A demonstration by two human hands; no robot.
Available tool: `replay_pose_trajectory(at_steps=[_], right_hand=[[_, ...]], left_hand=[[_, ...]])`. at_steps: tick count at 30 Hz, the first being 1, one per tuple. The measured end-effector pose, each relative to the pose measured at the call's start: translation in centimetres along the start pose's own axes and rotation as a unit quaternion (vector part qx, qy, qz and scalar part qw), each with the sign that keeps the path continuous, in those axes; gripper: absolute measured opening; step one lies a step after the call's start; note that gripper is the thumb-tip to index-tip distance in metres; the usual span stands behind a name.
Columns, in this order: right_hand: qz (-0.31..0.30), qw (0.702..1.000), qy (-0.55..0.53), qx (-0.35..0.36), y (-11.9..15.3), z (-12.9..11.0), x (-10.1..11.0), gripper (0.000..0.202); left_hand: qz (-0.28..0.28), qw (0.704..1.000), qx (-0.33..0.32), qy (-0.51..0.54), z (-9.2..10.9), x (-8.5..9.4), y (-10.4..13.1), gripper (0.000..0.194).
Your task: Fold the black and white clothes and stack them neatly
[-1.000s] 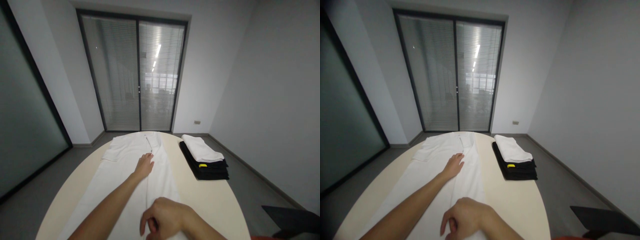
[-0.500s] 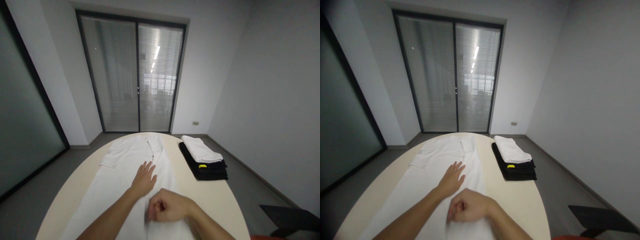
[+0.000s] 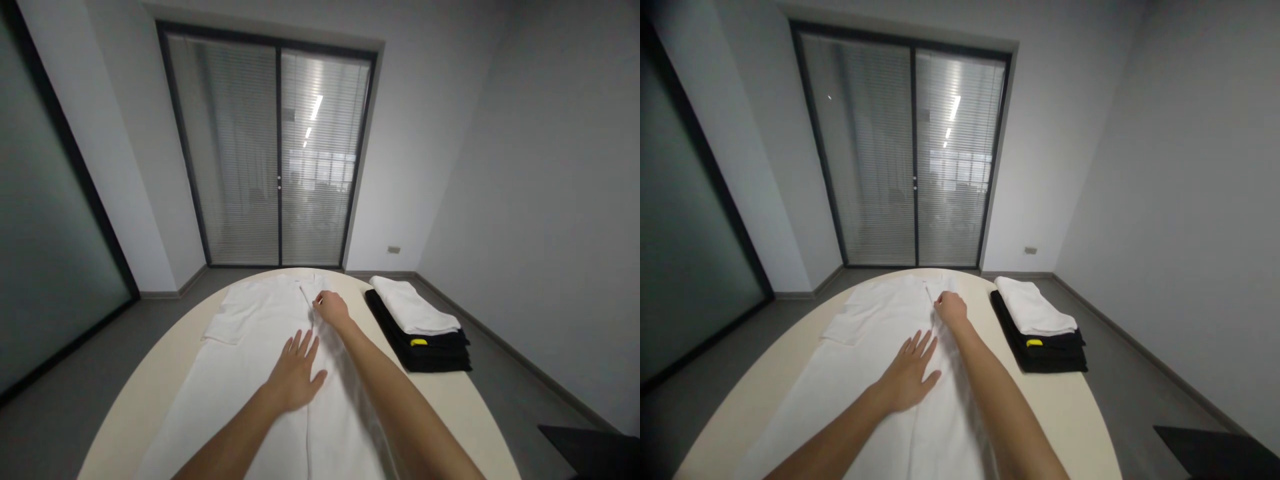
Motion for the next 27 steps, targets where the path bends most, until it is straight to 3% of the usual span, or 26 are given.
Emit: replay_pose_trajectory(at_steps=[7,10,15,19,27], right_hand=[[-0.021,0.999,0.034,-0.026,-3.6,1.4,-2.8,0.039],[-0.030,0.998,0.048,-0.011,-4.1,1.3,-3.7,0.042],[-0.023,0.998,0.055,0.008,-4.4,0.6,-4.6,0.029],[-0.007,1.000,0.029,-0.008,-5.3,0.9,-4.7,0.038],[-0.046,0.994,-0.022,0.094,-5.2,-0.2,-7.0,0.040]], left_hand=[[-0.014,1.000,-0.018,0.015,-0.2,0.2,0.0,0.080],[-0.013,1.000,-0.015,0.020,-0.2,0.3,-0.1,0.080],[-0.019,1.000,-0.011,0.021,-0.3,0.1,-0.2,0.080],[-0.019,0.999,-0.011,0.026,-0.3,0.2,-0.1,0.081],[-0.008,0.999,-0.005,0.039,-0.4,0.2,-0.3,0.079]])
Point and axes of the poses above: each hand's wrist, its own y-axis away from the middle knuckle, its own x-axis out of the back of the hand, z = x × y, the point moved 10 cm from there along -y, towards the middle knuckle, and after that the axes turned 8 degrees about -y, right-handed, at the moved point
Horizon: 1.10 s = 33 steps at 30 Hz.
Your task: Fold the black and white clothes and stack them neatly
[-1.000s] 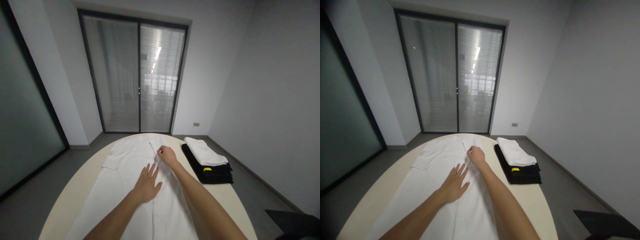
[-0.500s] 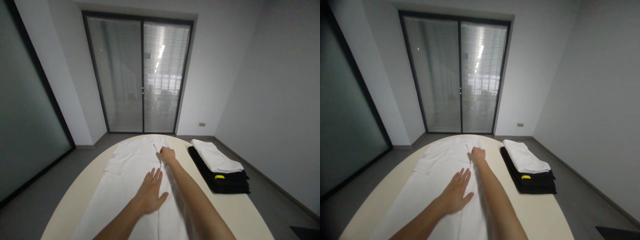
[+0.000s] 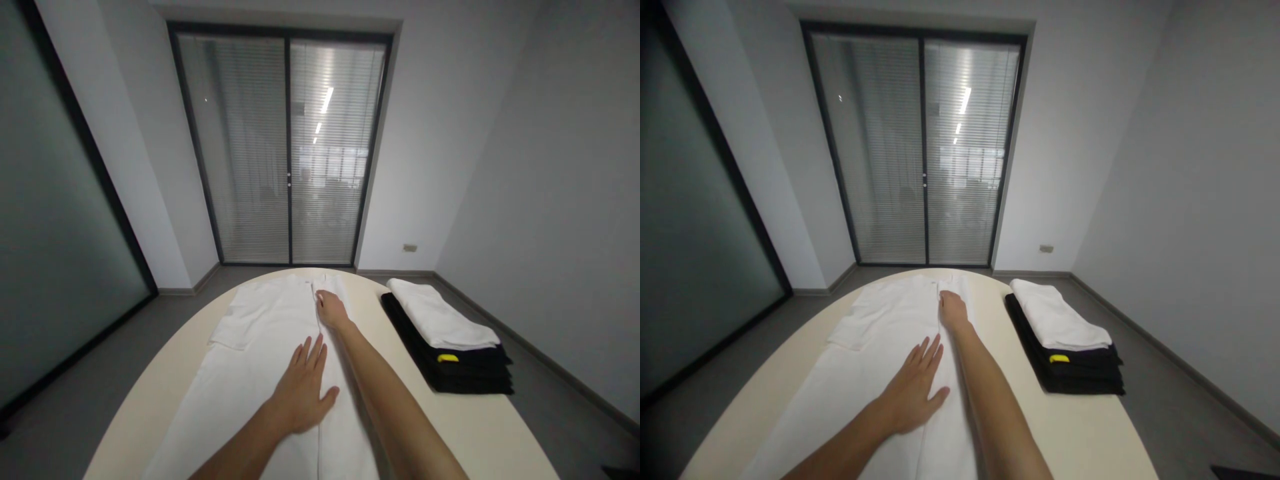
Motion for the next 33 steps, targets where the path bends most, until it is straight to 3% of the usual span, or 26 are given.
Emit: replay_pose_trajectory(at_steps=[4,9,16,20,23,28,33], right_hand=[[-0.018,0.999,0.005,0.031,0.6,0.0,0.1,0.043],[0.002,1.000,0.027,0.014,2.1,1.0,1.6,0.047],[-0.044,0.998,0.050,-0.013,4.2,2.4,-0.4,0.063],[-0.028,0.998,0.050,-0.002,3.9,2.8,0.0,0.063],[-0.005,0.997,0.062,-0.047,3.4,4.1,0.5,0.065],[-0.018,0.990,0.079,-0.114,2.6,5.6,-0.3,0.071],[-0.016,0.996,0.045,-0.081,2.8,5.2,0.3,0.067]], left_hand=[[0.011,1.000,-0.002,0.001,0.0,0.0,0.0,0.077],[0.001,1.000,0.012,-0.009,0.0,0.0,0.0,0.078],[0.003,1.000,0.017,-0.022,0.3,0.2,0.1,0.076],[-0.001,1.000,0.020,-0.019,0.3,0.1,0.0,0.076],[-0.012,0.999,0.025,-0.019,0.3,0.1,0.0,0.076],[-0.034,0.998,0.031,-0.032,0.4,0.3,0.0,0.079],[-0.035,0.998,0.028,-0.037,0.5,0.4,0.0,0.078]])
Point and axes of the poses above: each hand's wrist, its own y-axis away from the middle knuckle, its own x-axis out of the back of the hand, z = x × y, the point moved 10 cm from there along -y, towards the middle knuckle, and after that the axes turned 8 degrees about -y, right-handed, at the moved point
